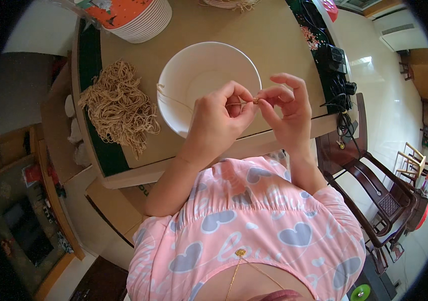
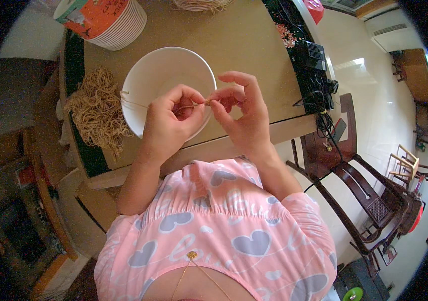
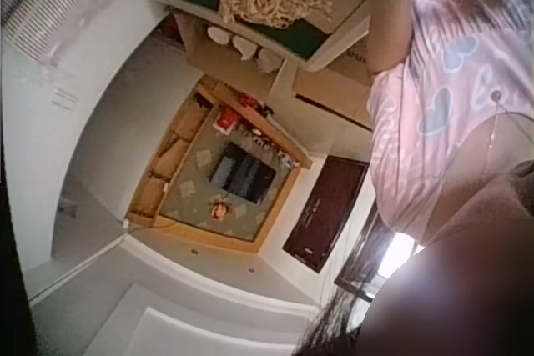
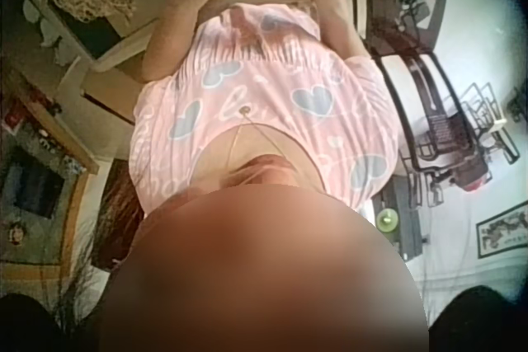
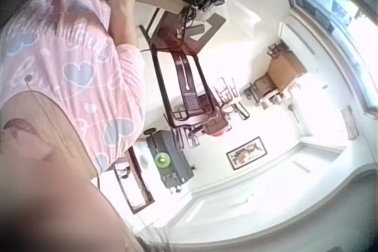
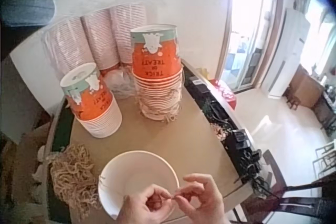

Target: Tying strings through holes in paper cups for packaging or craft.

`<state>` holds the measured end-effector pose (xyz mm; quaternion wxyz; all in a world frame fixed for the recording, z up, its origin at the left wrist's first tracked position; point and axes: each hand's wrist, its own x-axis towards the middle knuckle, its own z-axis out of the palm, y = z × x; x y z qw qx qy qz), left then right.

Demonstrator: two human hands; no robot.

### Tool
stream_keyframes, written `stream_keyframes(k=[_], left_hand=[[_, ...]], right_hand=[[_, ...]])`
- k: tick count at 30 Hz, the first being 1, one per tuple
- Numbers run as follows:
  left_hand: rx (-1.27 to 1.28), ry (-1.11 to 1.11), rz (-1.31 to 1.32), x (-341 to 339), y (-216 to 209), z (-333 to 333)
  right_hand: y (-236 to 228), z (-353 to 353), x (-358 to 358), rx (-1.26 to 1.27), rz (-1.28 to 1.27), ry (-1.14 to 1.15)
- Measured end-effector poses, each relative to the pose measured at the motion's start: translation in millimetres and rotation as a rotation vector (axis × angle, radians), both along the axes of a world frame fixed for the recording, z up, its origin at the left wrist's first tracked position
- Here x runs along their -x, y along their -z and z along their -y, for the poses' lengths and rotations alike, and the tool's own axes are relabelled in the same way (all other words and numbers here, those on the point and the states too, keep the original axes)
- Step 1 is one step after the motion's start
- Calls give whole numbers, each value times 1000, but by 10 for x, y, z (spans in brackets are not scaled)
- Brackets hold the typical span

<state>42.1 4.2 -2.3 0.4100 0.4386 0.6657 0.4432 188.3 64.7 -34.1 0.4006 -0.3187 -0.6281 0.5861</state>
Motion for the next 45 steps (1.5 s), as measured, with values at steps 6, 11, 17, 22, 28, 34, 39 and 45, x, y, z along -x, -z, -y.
stream_keyframes(k=[6, 11, 17, 22, 28, 34, 39, 45], left_hand=[[-19, -18, -58, 3, -22, 2], [-101, -69, -119, -28, 27, 0], [-172, -28, -202, -17, -13, -4], [-164, -40, -217, -14, -2, 14], [-160, -35, -205, -20, 7, 6], [-152, -28, -206, -16, 9, 4], [-161, -17, -210, -16, 8, -1], [-165, -2, -213, -16, 9, 6]], right_hand=[[-20, -13, 0, -1, 11, -33], [35, -57, -15, -83, -4, -61], [19, -60, -40, -92, 26, -54], [53, -34, -40, -228, 99, 31], [-5, -59, -58, -371, 161, 134], [-23, -65, -150, -243, 261, 88], [5, -38, -125, -229, 234, 76], [-21, -55, -78, -301, 246, 75]])
